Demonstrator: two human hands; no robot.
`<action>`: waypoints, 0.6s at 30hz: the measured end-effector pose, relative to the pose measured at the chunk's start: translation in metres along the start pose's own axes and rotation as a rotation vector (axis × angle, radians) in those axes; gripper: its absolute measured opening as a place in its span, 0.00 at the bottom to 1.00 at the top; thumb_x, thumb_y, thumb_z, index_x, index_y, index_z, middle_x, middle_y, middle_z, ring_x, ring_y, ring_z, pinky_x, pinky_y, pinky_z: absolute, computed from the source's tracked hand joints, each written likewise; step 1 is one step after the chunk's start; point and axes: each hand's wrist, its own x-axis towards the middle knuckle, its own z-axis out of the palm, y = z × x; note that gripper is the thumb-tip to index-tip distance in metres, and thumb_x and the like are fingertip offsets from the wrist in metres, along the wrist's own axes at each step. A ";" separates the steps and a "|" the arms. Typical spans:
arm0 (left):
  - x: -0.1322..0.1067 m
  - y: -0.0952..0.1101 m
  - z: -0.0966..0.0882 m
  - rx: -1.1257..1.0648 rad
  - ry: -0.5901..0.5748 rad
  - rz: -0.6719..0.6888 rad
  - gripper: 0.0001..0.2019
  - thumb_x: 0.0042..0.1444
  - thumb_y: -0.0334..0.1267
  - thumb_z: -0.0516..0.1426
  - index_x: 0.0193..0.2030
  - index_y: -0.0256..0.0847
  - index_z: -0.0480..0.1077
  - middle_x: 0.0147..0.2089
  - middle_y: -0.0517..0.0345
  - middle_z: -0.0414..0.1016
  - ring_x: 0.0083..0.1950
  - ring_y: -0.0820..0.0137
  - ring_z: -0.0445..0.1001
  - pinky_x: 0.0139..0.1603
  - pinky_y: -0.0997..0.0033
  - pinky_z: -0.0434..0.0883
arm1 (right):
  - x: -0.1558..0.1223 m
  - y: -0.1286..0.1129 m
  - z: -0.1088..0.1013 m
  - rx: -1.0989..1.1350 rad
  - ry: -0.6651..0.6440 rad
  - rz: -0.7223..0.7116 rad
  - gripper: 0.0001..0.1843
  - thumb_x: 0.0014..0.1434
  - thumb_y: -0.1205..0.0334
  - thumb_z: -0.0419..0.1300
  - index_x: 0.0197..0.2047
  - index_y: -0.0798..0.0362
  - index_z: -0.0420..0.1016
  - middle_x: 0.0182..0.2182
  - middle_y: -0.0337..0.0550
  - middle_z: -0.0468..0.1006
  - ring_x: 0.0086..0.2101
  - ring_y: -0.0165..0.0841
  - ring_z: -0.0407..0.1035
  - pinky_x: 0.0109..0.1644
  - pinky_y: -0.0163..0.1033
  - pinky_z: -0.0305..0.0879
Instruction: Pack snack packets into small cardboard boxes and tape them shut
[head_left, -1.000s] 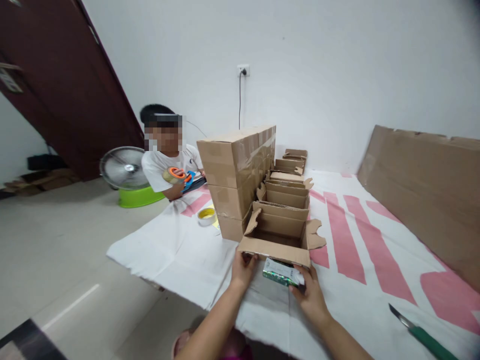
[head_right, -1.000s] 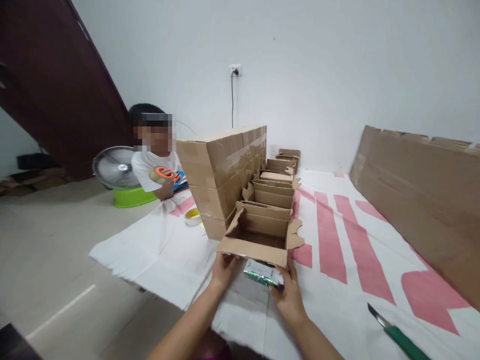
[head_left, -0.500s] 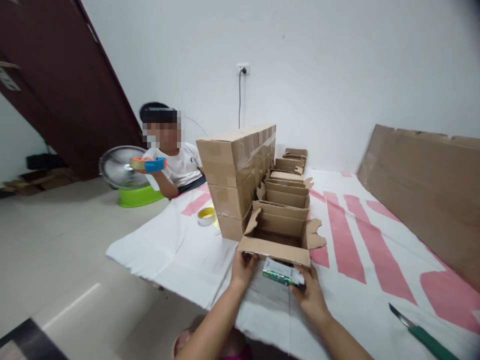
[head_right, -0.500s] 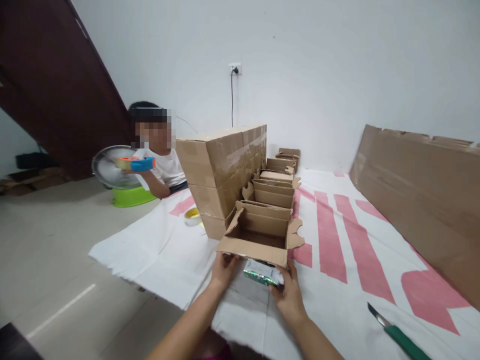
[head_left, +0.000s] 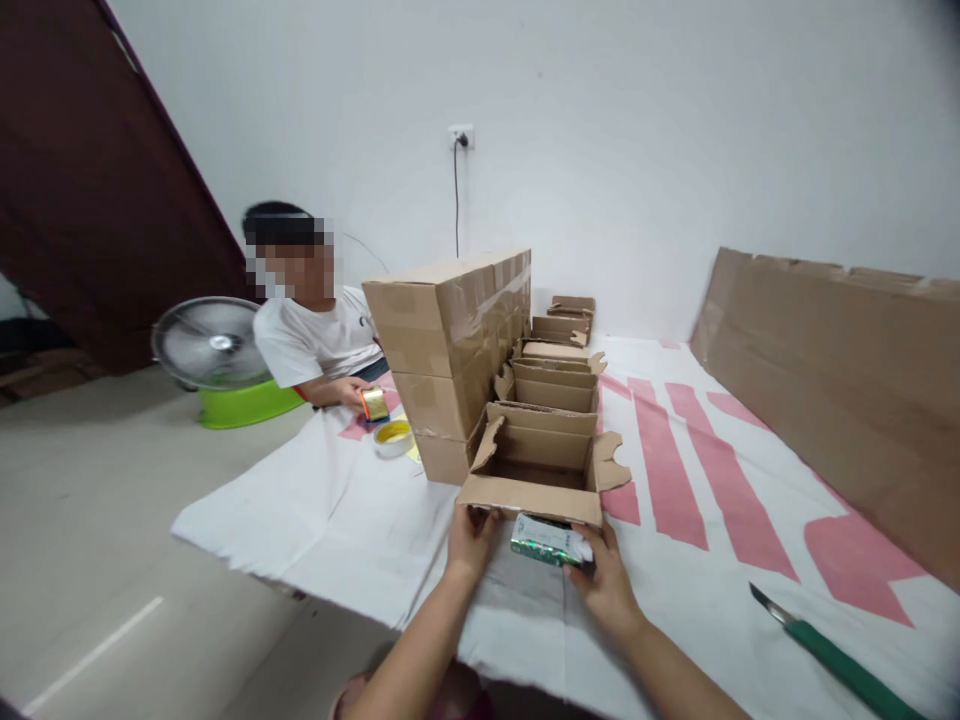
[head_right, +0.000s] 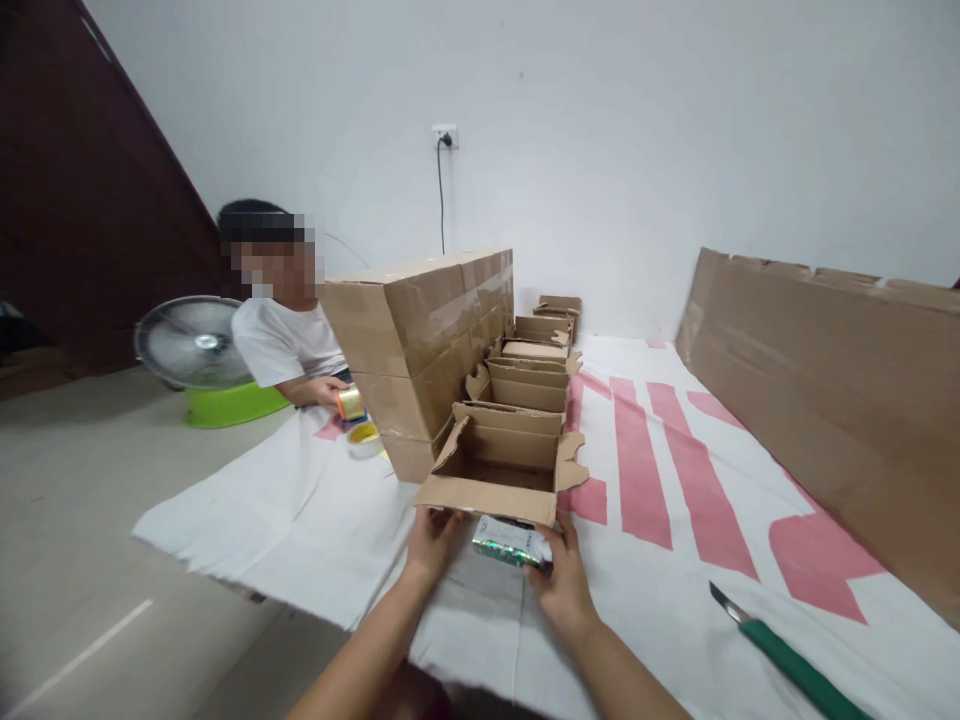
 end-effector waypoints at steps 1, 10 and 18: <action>0.000 0.000 0.000 0.002 -0.008 0.011 0.23 0.36 0.33 0.68 0.43 0.42 0.71 0.40 0.57 0.79 0.42 0.60 0.78 0.46 0.58 0.74 | 0.000 0.000 0.000 -0.004 0.001 -0.004 0.25 0.51 0.63 0.61 0.54 0.50 0.71 0.59 0.52 0.62 0.59 0.47 0.61 0.61 0.53 0.64; 0.003 -0.009 -0.004 0.041 -0.047 0.066 0.23 0.38 0.34 0.67 0.44 0.42 0.71 0.40 0.57 0.78 0.41 0.60 0.78 0.47 0.58 0.74 | 0.001 0.000 -0.001 -0.012 0.006 -0.031 0.25 0.52 0.61 0.62 0.54 0.50 0.72 0.59 0.53 0.63 0.59 0.47 0.62 0.60 0.52 0.65; 0.004 -0.010 -0.004 0.075 -0.039 0.071 0.21 0.38 0.33 0.66 0.42 0.43 0.71 0.38 0.57 0.79 0.40 0.58 0.78 0.47 0.55 0.74 | 0.001 -0.001 -0.002 -0.009 -0.012 -0.024 0.25 0.51 0.61 0.61 0.54 0.51 0.71 0.59 0.54 0.62 0.58 0.47 0.62 0.60 0.53 0.64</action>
